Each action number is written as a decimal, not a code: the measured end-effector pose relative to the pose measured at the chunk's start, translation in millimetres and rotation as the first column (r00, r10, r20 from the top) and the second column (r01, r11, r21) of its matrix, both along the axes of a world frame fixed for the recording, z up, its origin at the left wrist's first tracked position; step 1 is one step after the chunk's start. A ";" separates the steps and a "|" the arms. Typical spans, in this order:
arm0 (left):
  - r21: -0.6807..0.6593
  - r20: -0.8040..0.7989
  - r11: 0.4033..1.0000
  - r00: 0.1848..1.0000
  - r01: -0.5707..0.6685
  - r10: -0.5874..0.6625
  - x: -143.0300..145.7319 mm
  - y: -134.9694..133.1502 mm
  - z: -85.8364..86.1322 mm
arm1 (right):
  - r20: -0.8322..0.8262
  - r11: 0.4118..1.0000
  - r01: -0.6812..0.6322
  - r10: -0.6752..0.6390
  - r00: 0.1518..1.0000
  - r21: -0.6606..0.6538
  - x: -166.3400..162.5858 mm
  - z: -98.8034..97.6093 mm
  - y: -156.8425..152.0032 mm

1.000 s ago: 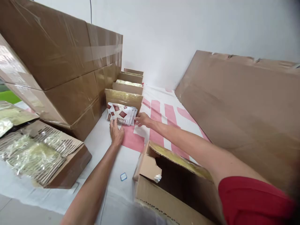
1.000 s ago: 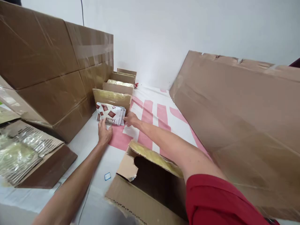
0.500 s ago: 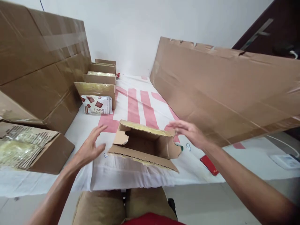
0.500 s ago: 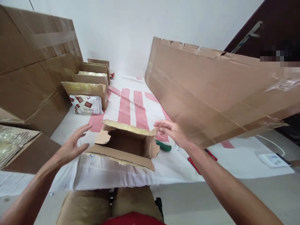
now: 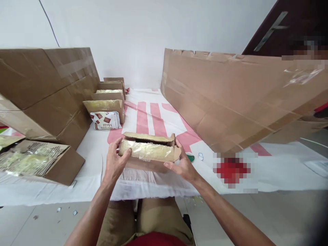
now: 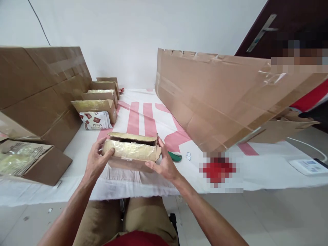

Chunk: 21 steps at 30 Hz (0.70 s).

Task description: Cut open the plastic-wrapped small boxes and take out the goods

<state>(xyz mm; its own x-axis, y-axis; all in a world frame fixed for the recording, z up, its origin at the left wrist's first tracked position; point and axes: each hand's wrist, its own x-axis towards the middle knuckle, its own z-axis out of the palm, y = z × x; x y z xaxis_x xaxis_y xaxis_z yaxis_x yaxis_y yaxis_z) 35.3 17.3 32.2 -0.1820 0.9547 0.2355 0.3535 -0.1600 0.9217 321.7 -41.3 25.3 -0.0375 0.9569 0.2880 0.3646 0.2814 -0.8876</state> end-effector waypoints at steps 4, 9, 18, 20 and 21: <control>0.031 0.041 0.999 0.998 0.036 -0.037 -4.7 -8.9 -7.0 | -0.038 1.000 0.026 -0.026 0.999 0.007 1.1 -9.6 -9.3; 0.199 -0.113 0.980 0.993 -0.010 0.033 -14.0 -12.1 8.9 | -0.137 0.995 0.039 -0.027 0.990 0.090 21.4 10.2 -4.4; 0.050 -0.203 0.997 0.978 0.061 -0.050 -12.1 26.4 42.4 | -0.201 0.991 0.123 -0.109 0.974 0.058 15.3 11.3 1.5; -0.013 -0.116 0.992 0.985 0.126 -0.126 -15.3 25.0 45.0 | -0.241 0.991 0.119 -0.100 0.965 0.067 16.8 8.0 1.9; -0.011 -0.057 0.987 0.985 0.160 -0.160 -17.7 22.7 45.8 | -0.262 0.991 0.115 -0.092 0.961 0.071 18.4 7.0 2.4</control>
<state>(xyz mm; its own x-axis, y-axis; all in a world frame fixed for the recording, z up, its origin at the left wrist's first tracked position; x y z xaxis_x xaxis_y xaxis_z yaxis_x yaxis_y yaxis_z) 17.6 40.0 78.0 -0.0129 0.9718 0.2354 0.3760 -0.2134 0.9017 340.0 -38.8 32.3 0.1467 0.9232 0.3553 0.1581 0.3327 -0.9297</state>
